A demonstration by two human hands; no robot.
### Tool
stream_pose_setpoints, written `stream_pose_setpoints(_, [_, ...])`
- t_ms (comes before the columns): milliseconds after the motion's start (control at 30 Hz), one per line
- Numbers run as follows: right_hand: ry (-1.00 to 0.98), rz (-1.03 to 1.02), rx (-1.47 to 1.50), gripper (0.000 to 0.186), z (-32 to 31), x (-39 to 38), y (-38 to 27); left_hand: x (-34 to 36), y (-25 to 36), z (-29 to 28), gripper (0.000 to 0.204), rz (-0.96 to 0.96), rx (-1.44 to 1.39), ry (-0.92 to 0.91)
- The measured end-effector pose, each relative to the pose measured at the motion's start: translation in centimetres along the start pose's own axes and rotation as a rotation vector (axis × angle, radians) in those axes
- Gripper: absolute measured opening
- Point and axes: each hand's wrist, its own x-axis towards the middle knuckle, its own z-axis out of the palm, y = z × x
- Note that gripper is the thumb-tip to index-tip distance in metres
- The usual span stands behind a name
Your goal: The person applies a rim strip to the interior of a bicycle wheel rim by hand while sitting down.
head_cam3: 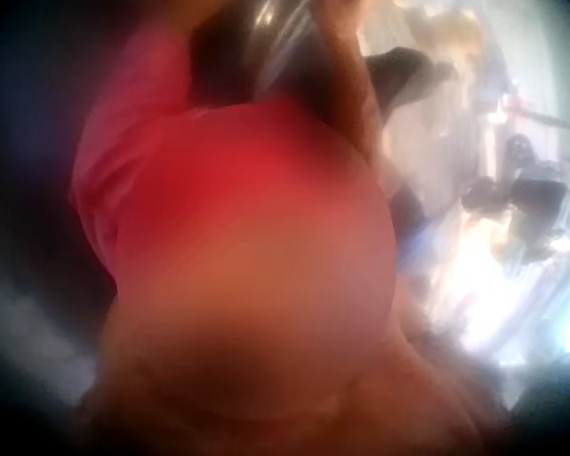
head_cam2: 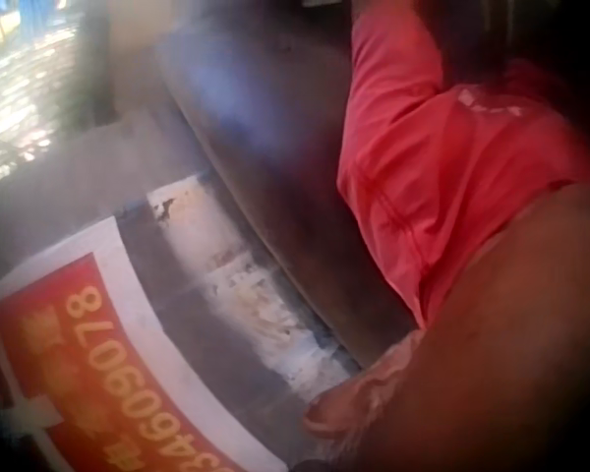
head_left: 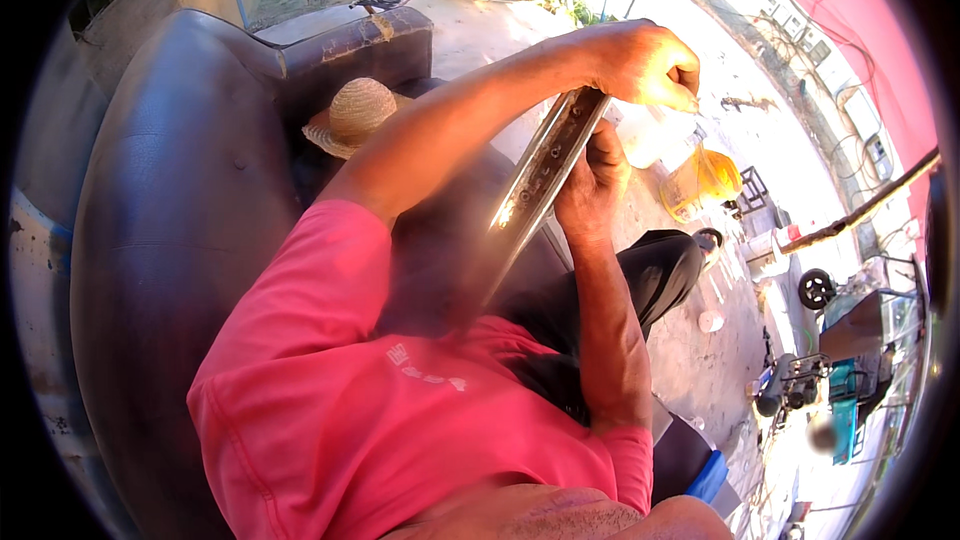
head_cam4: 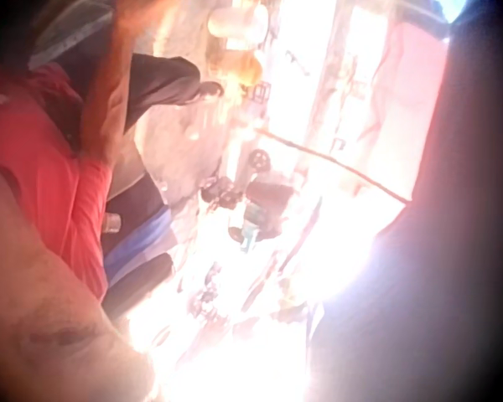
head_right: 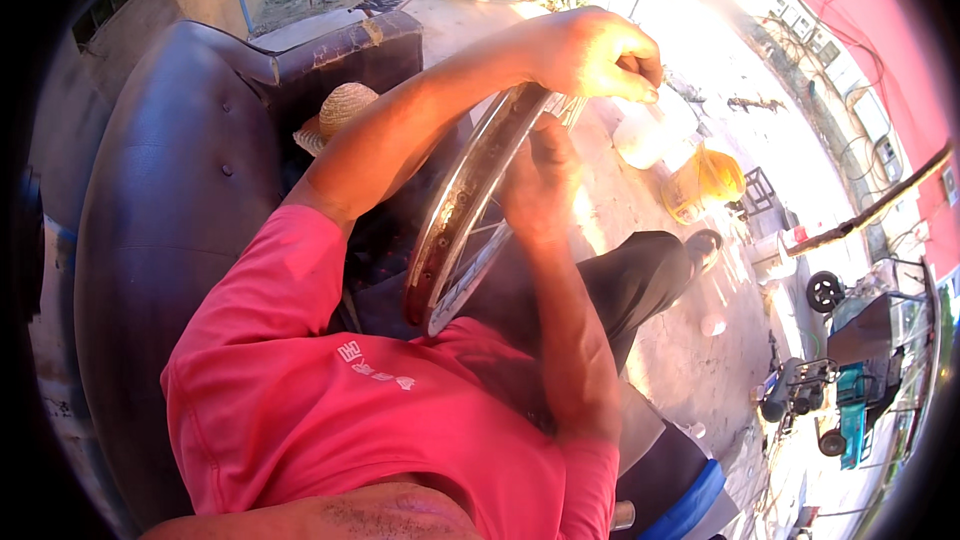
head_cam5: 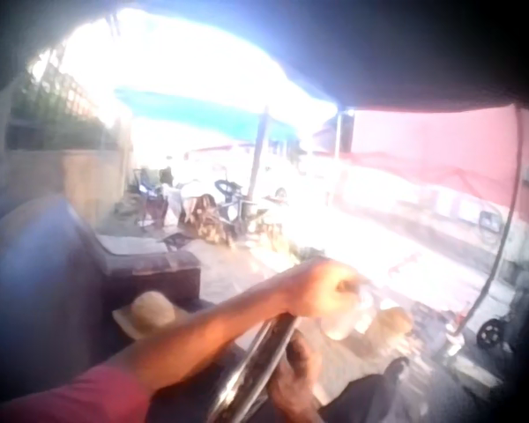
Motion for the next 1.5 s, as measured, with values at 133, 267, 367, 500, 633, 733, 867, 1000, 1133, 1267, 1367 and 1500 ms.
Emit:
stream_pose_setpoints(133, [-0.068, 0.055, -0.073, 0.017, -0.9, -0.1, -0.2, 0.0, -0.2, 0.0, 0.028, 0.031, -0.002, 0.007])
stream_pose_setpoints(267, [-0.031, -0.006, 0.072, 0.019, -0.7, 0.1, 0.4, 0.0, -0.1, 0.2, 0.031, 0.03, -0.031, 0.036])
stream_pose_setpoints(367, [-0.053, -0.01, 0.032, 0.02, -0.7, 0.0, 0.5, -0.1, 0.2, 0.2, 0.03, 0.02, 0.006, -0.007])
stream_pose_setpoints(500, [-0.054, 0.03, 0.031, 0.009, -0.8, -0.2, 0.0, -0.2, 0.7, 0.0, 0.031, -0.006, -0.002, -0.024])
stream_pose_setpoints(633, [-0.049, 0.046, 0.025, 0.013, -0.5, -0.4, -0.6, -0.4, 0.8, -0.3, 0.031, -0.015, 0.033, -0.034])
stream_pose_setpoints(733, [-0.058, 0.042, 0.088, 0.013, -0.3, -0.3, -0.7, -0.3, 0.7, -0.2, 0.031, 0.018, 0.012, -0.033])
stream_pose_setpoints(867, [-0.023, 0.022, 0.211, 0.007, -0.1, -0.4, -0.5, -0.1, 0.7, -0.1, 0.031, 0.028, 0.012, -0.054])
stream_pose_setpoints(1000, [-0.009, 0.034, 0.112, 0.007, -0.5, -0.6, 0.0, -0.2, 0.8, 0.0, 0.031, 0.014, -0.009, -0.046])
stream_pose_setpoints(1133, [-0.026, 0.054, 0.039, 0.014, -0.7, -0.8, 0.2, -0.5, 0.9, -0.2, 0.028, 0.03, -0.059, -0.043])
stream_pose_setpoints(1267, [-0.047, 0.049, 0.01, 0.016, -0.8, -0.9, 0.2, -1.6, 0.9, -1.5, 0.023, 0.078, -0.14, 0.017])
stream_pose_setpoints(1367, [-0.017, 0.008, -0.074, 0.016, -1.1, -0.8, -0.1, -4.4, 0.7, -3.7, 0.022, 0.145, 0.112, -0.035])
stream_pose_setpoints(1500, [-0.028, 0.036, 0.001, 0.015, -0.9, -0.8, -0.3, -8.7, 1.3, -4.4, 0.023, 0.234, 0.251, -0.017])
